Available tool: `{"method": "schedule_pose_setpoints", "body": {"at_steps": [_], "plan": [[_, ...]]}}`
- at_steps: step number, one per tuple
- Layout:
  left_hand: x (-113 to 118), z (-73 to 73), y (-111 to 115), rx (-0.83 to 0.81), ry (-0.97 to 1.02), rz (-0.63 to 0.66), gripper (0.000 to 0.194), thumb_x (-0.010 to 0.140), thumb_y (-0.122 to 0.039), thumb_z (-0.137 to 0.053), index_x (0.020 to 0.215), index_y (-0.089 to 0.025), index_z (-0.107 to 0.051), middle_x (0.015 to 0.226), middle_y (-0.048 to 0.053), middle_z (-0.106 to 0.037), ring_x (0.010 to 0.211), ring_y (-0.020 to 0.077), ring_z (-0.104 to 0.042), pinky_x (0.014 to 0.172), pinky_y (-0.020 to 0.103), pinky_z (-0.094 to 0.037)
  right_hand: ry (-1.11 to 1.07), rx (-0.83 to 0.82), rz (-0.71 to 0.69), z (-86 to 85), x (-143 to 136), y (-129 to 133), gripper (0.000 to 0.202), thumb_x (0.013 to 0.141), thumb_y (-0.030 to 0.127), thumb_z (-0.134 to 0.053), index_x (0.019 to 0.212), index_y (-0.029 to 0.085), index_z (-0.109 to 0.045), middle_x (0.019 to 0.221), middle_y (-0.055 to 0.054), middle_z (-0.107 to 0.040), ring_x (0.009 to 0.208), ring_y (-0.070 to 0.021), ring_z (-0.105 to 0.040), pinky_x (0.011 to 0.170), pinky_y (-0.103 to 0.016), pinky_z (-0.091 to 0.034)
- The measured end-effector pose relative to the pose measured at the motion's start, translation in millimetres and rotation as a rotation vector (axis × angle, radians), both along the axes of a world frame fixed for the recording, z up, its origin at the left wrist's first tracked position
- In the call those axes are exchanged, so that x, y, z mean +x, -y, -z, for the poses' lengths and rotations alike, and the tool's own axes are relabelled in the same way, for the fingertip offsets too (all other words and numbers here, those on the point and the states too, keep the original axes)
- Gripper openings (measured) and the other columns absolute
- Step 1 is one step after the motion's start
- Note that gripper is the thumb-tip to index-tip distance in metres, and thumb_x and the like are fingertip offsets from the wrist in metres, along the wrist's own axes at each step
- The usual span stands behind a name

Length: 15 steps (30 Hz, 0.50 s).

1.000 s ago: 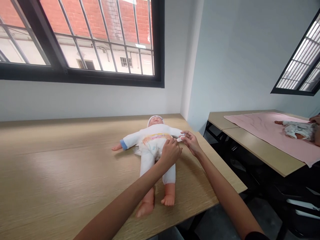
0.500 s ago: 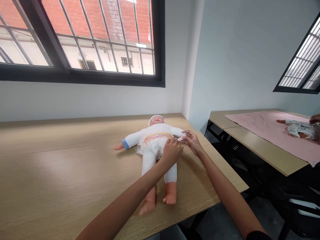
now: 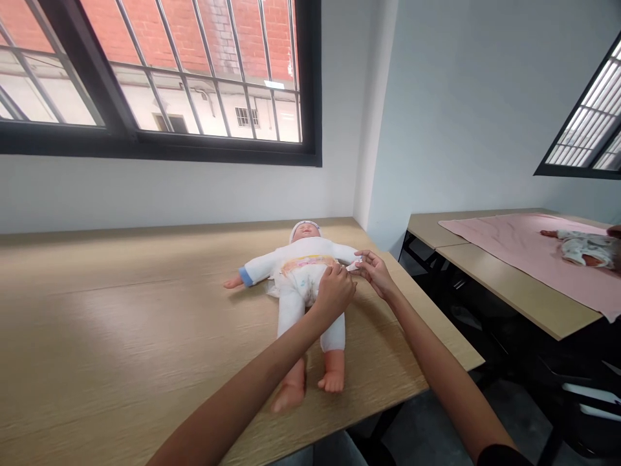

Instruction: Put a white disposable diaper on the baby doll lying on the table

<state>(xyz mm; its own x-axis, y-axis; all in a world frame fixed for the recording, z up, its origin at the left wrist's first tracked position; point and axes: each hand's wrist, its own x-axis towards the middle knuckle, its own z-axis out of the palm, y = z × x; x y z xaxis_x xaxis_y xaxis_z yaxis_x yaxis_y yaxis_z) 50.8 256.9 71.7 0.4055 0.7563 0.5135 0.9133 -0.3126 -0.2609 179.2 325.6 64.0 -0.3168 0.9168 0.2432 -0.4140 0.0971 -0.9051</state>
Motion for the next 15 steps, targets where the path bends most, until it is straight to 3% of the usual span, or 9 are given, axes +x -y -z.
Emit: {"method": "schedule_pose_setpoints", "body": {"at_steps": [8,12,15], "plan": [[1,-1.8,1,-0.048,-0.008,-0.033,0.031,0.089,-0.027,-0.047,0.095,-0.005,-0.068,0.089,0.015,-0.068,0.097,0.0299,-0.054,0.079,0.038,-0.038,0.062,0.092,0.080,9.0,1,-8,0.030,0.062,0.024,-0.073,0.090,0.020,-0.064,0.066,0.007,-0.047,0.067,-0.0089,-0.050,0.074,-0.024,-0.045],[0,-0.8,0,-0.053,-0.008,-0.042,0.032,0.089,-0.028,-0.046,0.093,-0.005,-0.067,0.090,0.016,-0.066,0.097,0.0295,-0.054,0.080,0.038,-0.037,0.070,0.002,0.138,13.4,1,-14,0.028,0.073,0.040,-0.061,0.093,0.020,-0.061,0.082,-0.001,-0.062,0.084,-0.0159,-0.059,0.078,-0.029,-0.047],[0,0.0,-1,-0.052,-0.005,-0.046,0.031,0.090,-0.027,-0.045,0.094,-0.006,-0.066,0.092,0.016,-0.066,0.097,0.0285,-0.053,0.080,0.038,-0.037,0.169,0.013,0.221,20.2,0,-19,0.027,0.075,0.037,-0.054,0.095,0.020,-0.060,0.095,-0.006,-0.065,0.096,-0.0200,-0.060,0.085,-0.036,-0.047]]}}
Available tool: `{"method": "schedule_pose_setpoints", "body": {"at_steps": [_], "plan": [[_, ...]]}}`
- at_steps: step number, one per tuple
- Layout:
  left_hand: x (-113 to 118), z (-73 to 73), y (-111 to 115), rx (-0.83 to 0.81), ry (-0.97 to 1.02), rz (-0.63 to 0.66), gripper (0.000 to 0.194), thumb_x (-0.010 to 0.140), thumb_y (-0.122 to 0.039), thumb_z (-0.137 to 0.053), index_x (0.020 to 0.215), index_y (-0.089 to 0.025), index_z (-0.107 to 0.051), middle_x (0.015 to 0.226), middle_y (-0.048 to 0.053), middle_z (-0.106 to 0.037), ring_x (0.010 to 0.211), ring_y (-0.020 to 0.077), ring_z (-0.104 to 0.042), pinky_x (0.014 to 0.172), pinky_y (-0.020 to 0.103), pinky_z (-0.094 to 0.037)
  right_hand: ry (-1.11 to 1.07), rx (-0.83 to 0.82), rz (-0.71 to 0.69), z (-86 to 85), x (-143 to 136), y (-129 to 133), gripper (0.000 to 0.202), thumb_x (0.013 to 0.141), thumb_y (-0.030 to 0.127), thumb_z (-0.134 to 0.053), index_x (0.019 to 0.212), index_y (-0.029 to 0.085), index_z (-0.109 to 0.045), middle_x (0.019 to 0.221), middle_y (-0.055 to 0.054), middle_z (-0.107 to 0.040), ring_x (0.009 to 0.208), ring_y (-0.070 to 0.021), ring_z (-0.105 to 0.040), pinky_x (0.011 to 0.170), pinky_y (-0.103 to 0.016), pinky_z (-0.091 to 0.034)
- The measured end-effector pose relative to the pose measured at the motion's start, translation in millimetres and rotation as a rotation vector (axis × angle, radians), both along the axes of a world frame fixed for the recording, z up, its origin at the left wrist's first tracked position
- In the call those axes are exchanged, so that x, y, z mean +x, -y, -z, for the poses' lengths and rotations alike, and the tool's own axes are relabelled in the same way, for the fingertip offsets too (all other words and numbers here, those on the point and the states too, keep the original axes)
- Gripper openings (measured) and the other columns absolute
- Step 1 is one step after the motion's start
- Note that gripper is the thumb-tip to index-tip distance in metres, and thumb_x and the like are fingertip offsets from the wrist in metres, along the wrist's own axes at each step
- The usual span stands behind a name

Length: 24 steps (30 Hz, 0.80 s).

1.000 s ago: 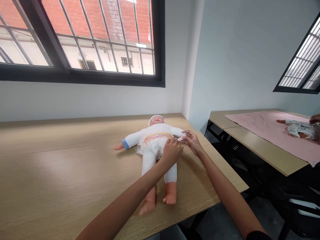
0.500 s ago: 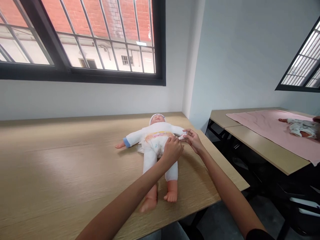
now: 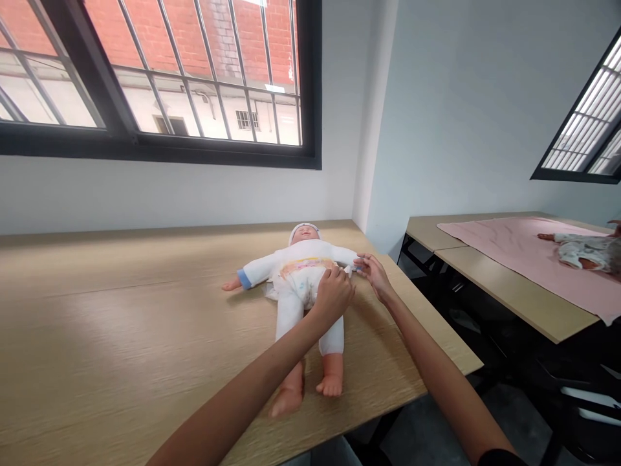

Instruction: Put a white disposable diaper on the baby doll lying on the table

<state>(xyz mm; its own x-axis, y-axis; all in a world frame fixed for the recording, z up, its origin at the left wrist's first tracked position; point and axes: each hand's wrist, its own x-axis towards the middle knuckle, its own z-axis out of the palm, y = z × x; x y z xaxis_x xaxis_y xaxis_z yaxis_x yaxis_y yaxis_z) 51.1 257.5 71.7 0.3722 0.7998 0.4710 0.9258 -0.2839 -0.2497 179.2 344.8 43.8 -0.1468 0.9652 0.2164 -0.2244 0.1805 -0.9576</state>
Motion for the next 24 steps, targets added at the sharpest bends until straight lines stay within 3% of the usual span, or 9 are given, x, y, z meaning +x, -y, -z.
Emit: {"method": "schedule_pose_setpoints", "body": {"at_steps": [3,6,10,16,24], "plan": [[0,0.3,0,-0.021,-0.006,-0.013,0.030,0.090,-0.025,-0.043,0.094,-0.006,-0.065,0.093,0.015,-0.066,0.097,0.0280,-0.053,0.080,0.038,-0.037,0.215,0.181,-0.002,7.4,-3,-1,0.035,0.065,0.024,-0.061,0.100,0.020,-0.062,0.106,-0.008,-0.064,0.104,-0.0203,-0.057,0.095,-0.037,-0.043],[0,0.0,0,-0.034,-0.008,-0.022,0.029,0.090,-0.022,-0.042,0.096,-0.007,-0.065,0.100,0.016,-0.064,0.100,0.0279,-0.052,0.082,0.038,-0.038,0.333,0.281,-0.053,11.3,-6,2,0.040,0.064,0.023,-0.064,0.103,0.019,-0.064,0.113,-0.009,-0.063,0.108,-0.0217,-0.056,0.098,-0.038,-0.041],[1,-0.7,1,-0.030,-0.007,-0.036,0.031,0.091,-0.022,-0.040,0.103,-0.006,-0.063,0.113,0.018,-0.060,0.104,0.0281,-0.051,0.084,0.039,-0.038,0.332,0.315,-0.068,13.0,-6,2,0.038,0.066,0.033,-0.068,0.100,0.017,-0.065,0.108,-0.009,-0.065,0.103,-0.0230,-0.058,0.094,-0.038,-0.043],[1,-1.3,3,-0.006,-0.010,-0.024,0.037,0.091,-0.023,-0.041,0.118,-0.003,-0.056,0.123,0.019,-0.056,0.107,0.0286,-0.051,0.085,0.038,-0.039,0.288,0.295,0.015,16.5,-6,-2,0.027,0.071,0.042,-0.063,0.079,0.017,-0.063,0.086,-0.007,-0.067,0.087,-0.0210,-0.061,0.085,-0.036,-0.047],[1,-1.5,3,0.006,-0.003,-0.025,0.035,0.091,-0.023,-0.040,0.114,-0.005,-0.059,0.124,0.020,-0.056,0.104,0.0282,-0.052,0.082,0.038,-0.039,0.242,0.266,0.064,13.2,-4,-2,0.032,0.070,0.049,-0.062,0.077,0.018,-0.059,0.082,-0.005,-0.065,0.080,-0.0191,-0.061,0.082,-0.035,-0.047]]}}
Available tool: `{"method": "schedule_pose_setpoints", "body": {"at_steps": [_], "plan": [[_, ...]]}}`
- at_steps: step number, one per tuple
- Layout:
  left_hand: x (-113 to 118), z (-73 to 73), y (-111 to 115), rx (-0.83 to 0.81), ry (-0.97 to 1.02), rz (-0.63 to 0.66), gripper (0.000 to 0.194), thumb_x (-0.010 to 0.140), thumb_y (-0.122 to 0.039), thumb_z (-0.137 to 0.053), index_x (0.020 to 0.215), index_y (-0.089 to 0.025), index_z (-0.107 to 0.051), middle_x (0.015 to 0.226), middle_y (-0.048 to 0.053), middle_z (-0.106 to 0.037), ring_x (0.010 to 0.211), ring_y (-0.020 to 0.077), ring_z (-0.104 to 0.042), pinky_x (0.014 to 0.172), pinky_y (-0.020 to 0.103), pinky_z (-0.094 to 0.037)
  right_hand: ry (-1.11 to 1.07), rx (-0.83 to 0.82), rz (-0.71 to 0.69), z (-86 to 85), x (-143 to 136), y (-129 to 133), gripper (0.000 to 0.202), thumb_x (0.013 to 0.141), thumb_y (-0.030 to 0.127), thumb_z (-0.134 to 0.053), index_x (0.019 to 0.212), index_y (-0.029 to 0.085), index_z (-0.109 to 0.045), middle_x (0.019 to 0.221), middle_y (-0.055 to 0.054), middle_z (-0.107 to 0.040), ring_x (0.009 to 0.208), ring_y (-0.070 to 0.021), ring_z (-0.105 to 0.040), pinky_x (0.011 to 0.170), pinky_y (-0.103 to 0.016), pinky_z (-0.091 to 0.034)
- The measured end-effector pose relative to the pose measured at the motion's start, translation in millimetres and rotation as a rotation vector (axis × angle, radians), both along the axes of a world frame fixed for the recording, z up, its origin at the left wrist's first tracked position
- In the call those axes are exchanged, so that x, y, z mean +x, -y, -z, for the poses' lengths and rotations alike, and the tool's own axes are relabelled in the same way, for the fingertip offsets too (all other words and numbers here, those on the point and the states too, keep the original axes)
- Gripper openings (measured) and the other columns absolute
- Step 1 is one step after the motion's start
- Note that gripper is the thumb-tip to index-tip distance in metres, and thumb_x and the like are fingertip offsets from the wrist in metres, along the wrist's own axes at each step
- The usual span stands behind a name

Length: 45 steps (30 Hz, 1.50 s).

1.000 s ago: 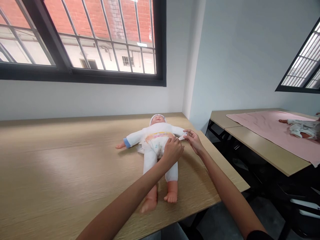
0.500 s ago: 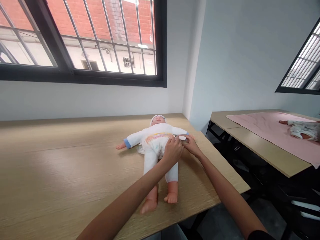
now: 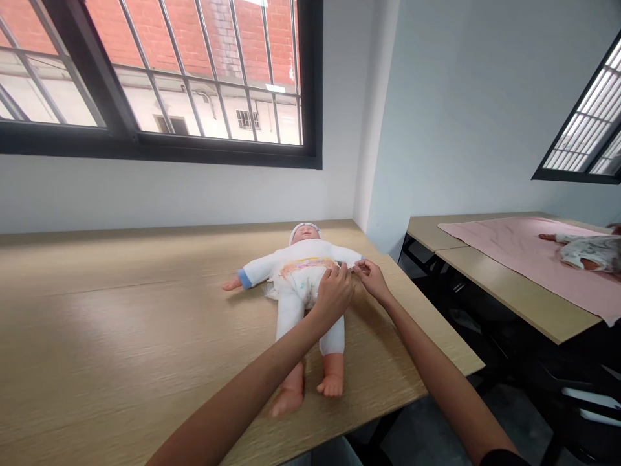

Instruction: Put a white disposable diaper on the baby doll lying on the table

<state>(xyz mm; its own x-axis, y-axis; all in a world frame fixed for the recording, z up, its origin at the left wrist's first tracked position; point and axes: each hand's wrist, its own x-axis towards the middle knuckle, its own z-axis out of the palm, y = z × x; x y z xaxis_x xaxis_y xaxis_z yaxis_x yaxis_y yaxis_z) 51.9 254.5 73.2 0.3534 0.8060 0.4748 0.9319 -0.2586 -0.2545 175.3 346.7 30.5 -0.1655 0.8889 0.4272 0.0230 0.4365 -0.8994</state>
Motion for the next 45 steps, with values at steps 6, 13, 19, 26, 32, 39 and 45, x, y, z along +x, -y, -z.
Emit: {"method": "schedule_pose_setpoints", "body": {"at_steps": [6,13,19,26,32,39,45], "plan": [[0,-1.2,1,-0.005,0.013,0.000,0.034,0.090,-0.024,-0.040,0.112,-0.006,-0.060,0.122,0.018,-0.057,0.102,0.0284,-0.052,0.081,0.038,-0.038,-0.007,-0.007,-0.016,-0.7,1,0,0.033,0.071,0.050,-0.062,0.079,0.018,-0.060,0.083,-0.005,-0.066,0.081,-0.0186,-0.061,0.083,-0.034,-0.047],[1,-1.8,1,-0.015,0.002,-0.006,0.036,0.090,-0.024,-0.041,0.114,-0.003,-0.058,0.123,0.019,-0.056,0.103,0.0287,-0.052,0.082,0.037,-0.038,-0.042,-0.022,-0.013,-0.6,1,0,0.033,0.070,0.049,-0.063,0.078,0.018,-0.059,0.085,-0.006,-0.066,0.084,-0.0199,-0.063,0.084,-0.036,-0.047],[1,-2.1,1,-0.012,0.003,-0.003,0.035,0.090,-0.024,-0.041,0.113,-0.004,-0.059,0.123,0.019,-0.057,0.104,0.0284,-0.052,0.082,0.037,-0.038,-0.033,-0.018,-0.003,-1.5,1,1,0.033,0.070,0.050,-0.063,0.078,0.018,-0.060,0.086,-0.006,-0.067,0.083,-0.0195,-0.063,0.084,-0.035,-0.048],[-1,1.4,0,0.009,-0.009,0.003,0.034,0.090,-0.023,-0.042,0.113,-0.005,-0.060,0.122,0.018,-0.057,0.103,0.0285,-0.053,0.082,0.038,-0.039,-0.026,-0.017,0.012,-2.6,0,-1,0.033,0.068,0.050,-0.064,0.078,0.019,-0.061,0.084,-0.006,-0.067,0.082,-0.0206,-0.063,0.084,-0.037,-0.048],[0,0.3,0,0.006,0.014,0.017,0.032,0.090,-0.020,-0.041,0.112,-0.006,-0.059,0.123,0.020,-0.056,0.102,0.0274,-0.053,0.081,0.039,-0.040,-0.035,0.005,0.057,-7.3,0,3,0.034,0.065,0.049,-0.068,0.079,0.020,-0.060,0.086,-0.005,-0.064,0.082,-0.0189,-0.059,0.081,-0.033,-0.047],[1,-0.8,-1,-0.018,0.006,0.011,0.035,0.091,-0.020,-0.040,0.116,-0.004,-0.057,0.125,0.021,-0.054,0.104,0.0286,-0.053,0.081,0.039,-0.040,0.033,0.077,0.070,-23.0,0,20,0.044,0.082,0.058,-0.048,0.061,0.020,-0.052,0.069,-0.001,-0.054,0.070,-0.0154,-0.050,0.073,-0.029,-0.041],[0,1.8,-1,-0.019,0.018,0.026,0.038,0.090,-0.017,-0.038,0.124,-0.005,-0.052,0.126,0.021,-0.054,0.103,0.0275,-0.053,0.081,0.039,-0.040,0.005,0.024,0.035,-20.2,-3,18,0.030,0.072,0.047,-0.062,0.064,0.020,-0.054,0.068,0.001,-0.054,0.070,-0.0154,-0.050,0.070,-0.027,-0.041]]}}
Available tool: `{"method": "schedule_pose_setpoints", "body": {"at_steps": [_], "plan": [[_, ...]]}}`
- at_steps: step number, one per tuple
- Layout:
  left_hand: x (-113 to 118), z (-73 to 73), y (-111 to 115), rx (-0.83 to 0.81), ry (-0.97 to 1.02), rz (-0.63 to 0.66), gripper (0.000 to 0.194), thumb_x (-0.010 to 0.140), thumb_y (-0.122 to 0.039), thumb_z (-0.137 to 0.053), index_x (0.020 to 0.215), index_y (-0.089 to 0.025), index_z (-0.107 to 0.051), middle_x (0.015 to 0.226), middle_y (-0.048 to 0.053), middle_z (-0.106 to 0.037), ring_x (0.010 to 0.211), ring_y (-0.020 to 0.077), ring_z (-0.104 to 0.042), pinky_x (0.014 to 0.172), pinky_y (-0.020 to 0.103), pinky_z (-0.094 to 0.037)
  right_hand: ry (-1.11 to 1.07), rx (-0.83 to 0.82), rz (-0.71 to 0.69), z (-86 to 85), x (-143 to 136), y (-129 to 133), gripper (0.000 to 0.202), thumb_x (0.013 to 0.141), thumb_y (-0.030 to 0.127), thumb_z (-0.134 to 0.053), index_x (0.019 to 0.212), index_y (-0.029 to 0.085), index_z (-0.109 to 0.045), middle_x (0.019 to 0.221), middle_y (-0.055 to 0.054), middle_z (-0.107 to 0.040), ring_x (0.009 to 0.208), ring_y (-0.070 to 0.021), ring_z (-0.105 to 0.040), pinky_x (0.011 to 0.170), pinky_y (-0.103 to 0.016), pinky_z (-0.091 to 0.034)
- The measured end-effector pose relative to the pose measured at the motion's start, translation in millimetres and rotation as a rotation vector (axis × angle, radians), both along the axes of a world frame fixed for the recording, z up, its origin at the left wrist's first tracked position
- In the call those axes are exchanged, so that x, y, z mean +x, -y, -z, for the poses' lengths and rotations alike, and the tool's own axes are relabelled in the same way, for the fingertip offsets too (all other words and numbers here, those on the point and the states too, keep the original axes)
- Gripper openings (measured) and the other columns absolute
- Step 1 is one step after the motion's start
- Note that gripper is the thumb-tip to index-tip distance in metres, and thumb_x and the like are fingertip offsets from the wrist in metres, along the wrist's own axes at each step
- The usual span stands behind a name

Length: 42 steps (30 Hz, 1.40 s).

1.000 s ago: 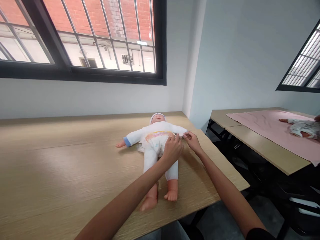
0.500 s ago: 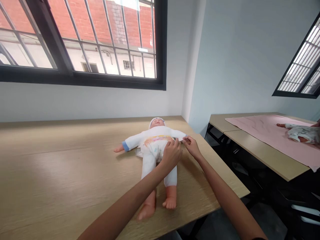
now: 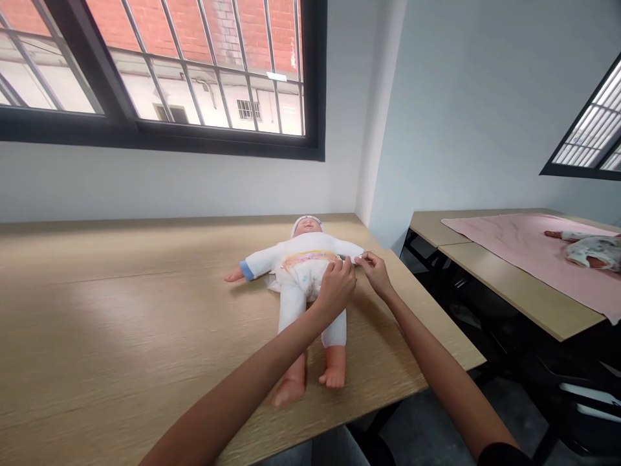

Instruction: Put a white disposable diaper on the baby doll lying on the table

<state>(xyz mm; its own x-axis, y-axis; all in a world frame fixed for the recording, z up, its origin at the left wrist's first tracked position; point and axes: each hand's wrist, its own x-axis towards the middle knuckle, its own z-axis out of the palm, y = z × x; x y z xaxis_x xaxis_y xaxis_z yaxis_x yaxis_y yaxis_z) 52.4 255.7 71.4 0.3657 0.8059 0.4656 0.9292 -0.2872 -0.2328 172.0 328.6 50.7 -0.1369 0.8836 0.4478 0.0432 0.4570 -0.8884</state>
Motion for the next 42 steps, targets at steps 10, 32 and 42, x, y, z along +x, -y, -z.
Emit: {"method": "schedule_pose_setpoints", "body": {"at_steps": [10,32,42], "plan": [[4,-2.4,2,0.002,-0.079,0.030,0.031,0.090,-0.011,-0.035,0.092,-0.007,-0.066,0.086,0.015,-0.064,0.080,0.0244,-0.059,0.082,0.040,-0.039,-0.233,-0.161,-0.097,-0.1,0,-4,0.024,0.067,0.039,-0.066,0.064,0.019,-0.054,0.067,0.001,-0.056,0.069,-0.0149,-0.057,0.076,-0.029,-0.045],[11,-2.2,6,-0.068,-0.025,0.087,0.025,0.083,-0.008,-0.043,0.098,-0.008,-0.063,0.095,0.018,-0.066,0.092,0.0302,-0.060,0.071,0.040,-0.048,0.753,0.105,-0.059,-75.7,-57,1,0.015,0.067,0.015,-0.056,0.052,0.018,-0.056,0.056,-0.001,-0.062,0.058,-0.0139,-0.056,0.059,-0.023,-0.039],[9,0.4,5,0.041,-0.033,0.069,0.031,0.088,-0.022,-0.043,0.104,-0.005,-0.063,0.105,0.020,-0.065,0.112,0.0342,-0.052,0.097,0.048,-0.036,0.108,0.004,-0.046,-32.8,-26,-17,0.045,0.085,0.057,-0.041,0.084,0.017,-0.063,0.088,-0.006,-0.067,0.081,-0.0161,-0.061,0.074,-0.027,-0.047]]}}
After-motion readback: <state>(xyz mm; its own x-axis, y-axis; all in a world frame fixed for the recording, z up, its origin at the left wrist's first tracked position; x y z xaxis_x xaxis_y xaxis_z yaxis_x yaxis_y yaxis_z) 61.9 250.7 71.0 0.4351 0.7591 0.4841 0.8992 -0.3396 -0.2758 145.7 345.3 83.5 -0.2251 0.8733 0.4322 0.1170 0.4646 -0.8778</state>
